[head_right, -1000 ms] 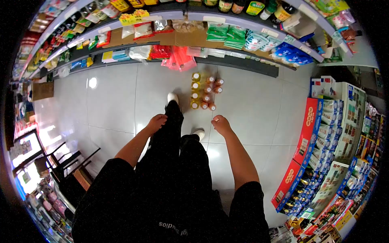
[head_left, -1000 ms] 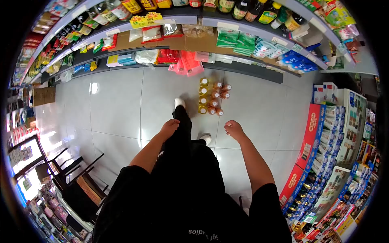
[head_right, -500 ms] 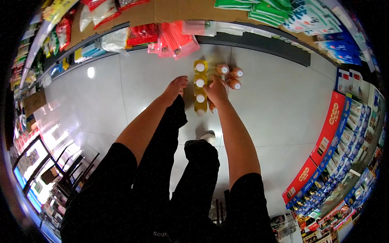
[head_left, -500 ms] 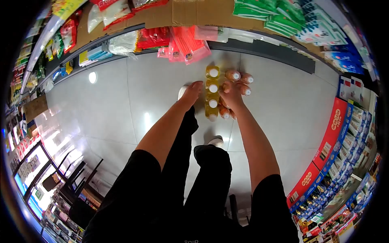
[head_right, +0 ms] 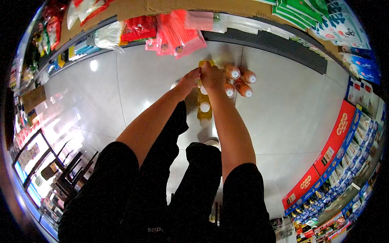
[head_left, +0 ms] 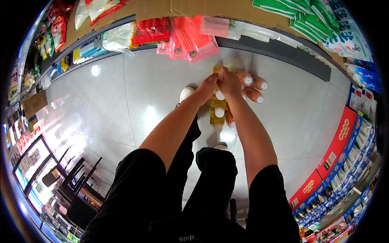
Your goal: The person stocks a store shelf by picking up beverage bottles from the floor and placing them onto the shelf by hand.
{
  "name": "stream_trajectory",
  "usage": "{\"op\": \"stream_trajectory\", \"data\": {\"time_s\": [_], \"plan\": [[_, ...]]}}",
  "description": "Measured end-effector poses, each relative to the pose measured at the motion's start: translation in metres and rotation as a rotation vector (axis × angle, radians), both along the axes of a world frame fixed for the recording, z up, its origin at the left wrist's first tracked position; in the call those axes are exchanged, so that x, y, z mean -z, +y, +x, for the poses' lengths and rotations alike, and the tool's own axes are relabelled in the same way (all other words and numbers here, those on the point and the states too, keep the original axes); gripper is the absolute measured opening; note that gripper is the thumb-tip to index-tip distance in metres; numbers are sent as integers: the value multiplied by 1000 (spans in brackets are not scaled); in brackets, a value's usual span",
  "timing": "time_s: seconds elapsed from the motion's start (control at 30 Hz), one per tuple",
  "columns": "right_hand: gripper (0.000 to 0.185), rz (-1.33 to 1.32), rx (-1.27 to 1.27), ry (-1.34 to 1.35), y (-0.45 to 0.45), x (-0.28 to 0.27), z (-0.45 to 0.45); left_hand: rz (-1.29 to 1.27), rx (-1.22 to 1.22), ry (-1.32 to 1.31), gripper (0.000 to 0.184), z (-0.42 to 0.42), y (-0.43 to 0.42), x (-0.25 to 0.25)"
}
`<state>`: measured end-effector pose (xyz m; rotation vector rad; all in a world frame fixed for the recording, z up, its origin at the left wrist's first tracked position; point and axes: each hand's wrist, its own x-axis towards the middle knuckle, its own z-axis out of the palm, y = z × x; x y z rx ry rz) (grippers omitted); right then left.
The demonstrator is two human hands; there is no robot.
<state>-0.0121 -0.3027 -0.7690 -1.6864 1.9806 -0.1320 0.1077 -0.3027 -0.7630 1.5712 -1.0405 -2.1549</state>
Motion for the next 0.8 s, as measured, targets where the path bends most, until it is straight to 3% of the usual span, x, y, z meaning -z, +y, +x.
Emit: {"op": "stream_trajectory", "data": {"time_s": [0.1, 0.17, 0.2, 0.27, 0.37, 0.57, 0.73, 0.8], "plan": [[38, 100, -29, -35, 4, -26, -2, -36, -42, 32, 44, 7, 7, 2], [43, -84, -13, -76, 4, -51, -7, -361, 150, -136, 59, 13, 3, -3], [43, -100, -13, -71, 3, -70, -9, -378, 150, -132, 59, 13, 1, -19], [37, -104, -37, -91, -1, -116, -14, -518, 315, -357, 77, 15, 2, -55], [39, -180, -59, -174, -12, -185, -23, -605, 276, -318, 89, 16, -3, -118], [35, -257, -80, -301, -26, -353, -37, -834, 264, -283, 90, 10, -11, -256], [32, -219, -129, -362, -33, -476, -45, -842, 193, 34, 89, 7, -12, -359], [31, -189, -139, -374, -34, -519, -48, -891, 177, 32, 89, 6, -12, -400]]}}
